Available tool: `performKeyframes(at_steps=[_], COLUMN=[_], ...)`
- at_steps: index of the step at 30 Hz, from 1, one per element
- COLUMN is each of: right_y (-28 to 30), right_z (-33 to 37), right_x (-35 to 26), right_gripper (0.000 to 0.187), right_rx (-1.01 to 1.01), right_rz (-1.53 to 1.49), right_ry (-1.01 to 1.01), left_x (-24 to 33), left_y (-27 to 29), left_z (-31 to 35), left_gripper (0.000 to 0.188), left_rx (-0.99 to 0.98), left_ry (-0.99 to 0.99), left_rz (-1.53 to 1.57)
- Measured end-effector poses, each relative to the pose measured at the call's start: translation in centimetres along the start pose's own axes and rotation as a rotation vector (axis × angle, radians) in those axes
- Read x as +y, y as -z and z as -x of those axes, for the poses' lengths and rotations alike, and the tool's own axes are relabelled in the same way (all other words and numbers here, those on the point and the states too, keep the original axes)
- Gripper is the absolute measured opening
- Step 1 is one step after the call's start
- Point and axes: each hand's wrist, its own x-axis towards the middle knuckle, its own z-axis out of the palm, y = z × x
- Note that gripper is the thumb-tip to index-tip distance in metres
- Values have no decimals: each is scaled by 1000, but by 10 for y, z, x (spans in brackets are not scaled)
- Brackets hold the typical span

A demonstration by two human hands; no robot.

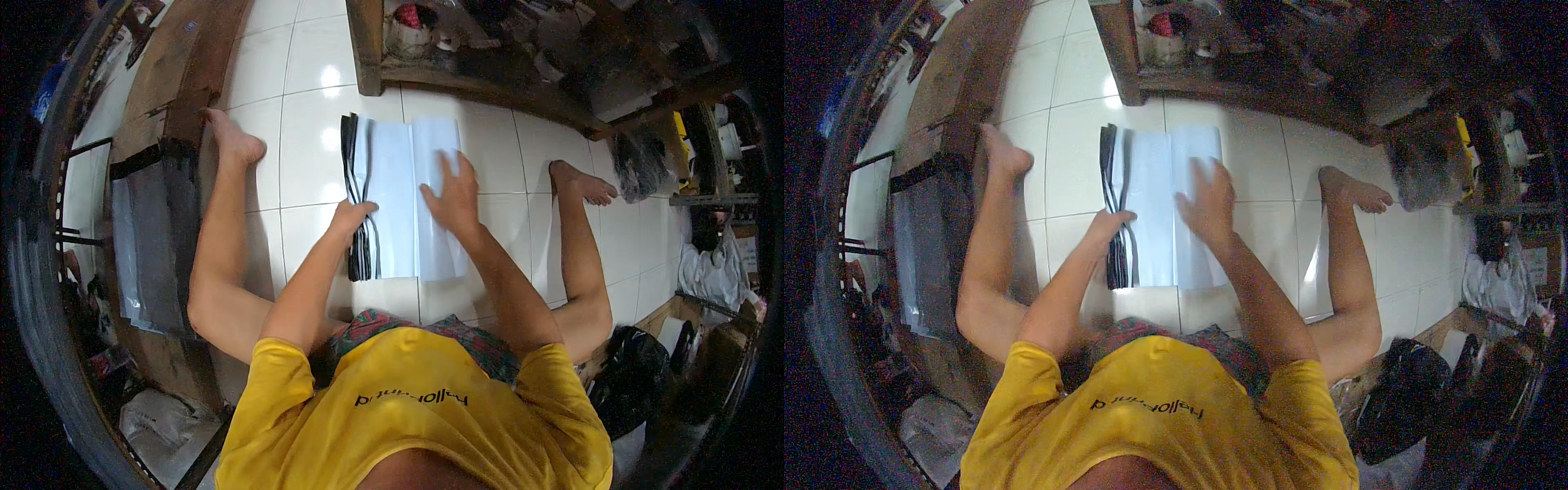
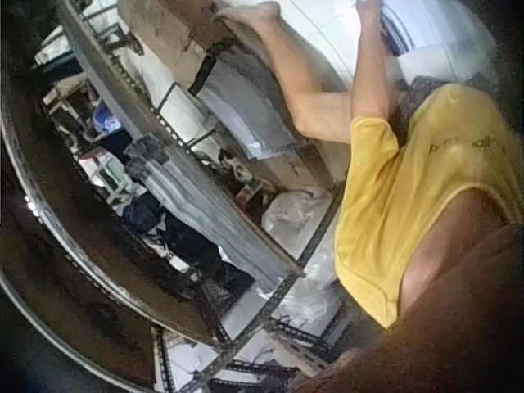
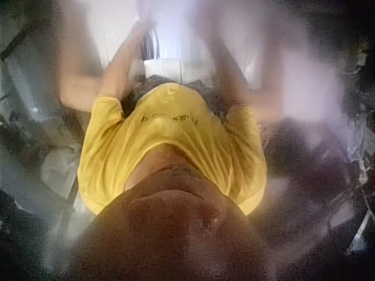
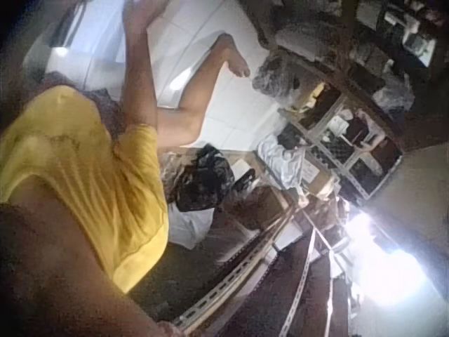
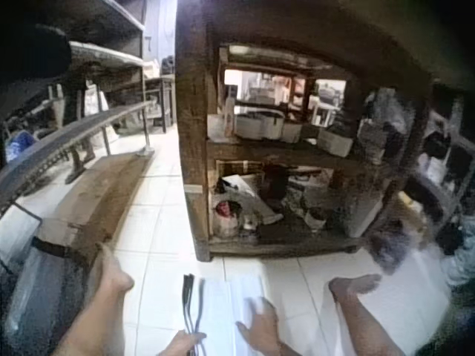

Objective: The person sits on the floor and repeatedly folds a white plastic shipping bag, places a dark folded item inside, and seals the bag. The process is repeated multiple times with the same bag and item.

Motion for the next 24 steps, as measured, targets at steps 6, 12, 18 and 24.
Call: performKeyframes(at_steps=[6,12,18,24], right_y=[-28,11,29,20], right_z=[-13,1,31,17], right_x=[-16,35,95,27], right_gripper=[13,41,81,75], right_rx=[-770,-698,-317,-196], right_rz=[461,361,12,138], right_ry=[609,611,447,-85], left_x=[11,14,27,28], left_y=[-4,-2,-5,-6], left_z=[-5,0,4,7], left_gripper=[46,38,51,48], left_rx=[-64,-29,-45,3], left_ry=[31,36,112,85], left_rz=[-123,-57,-112,-140])
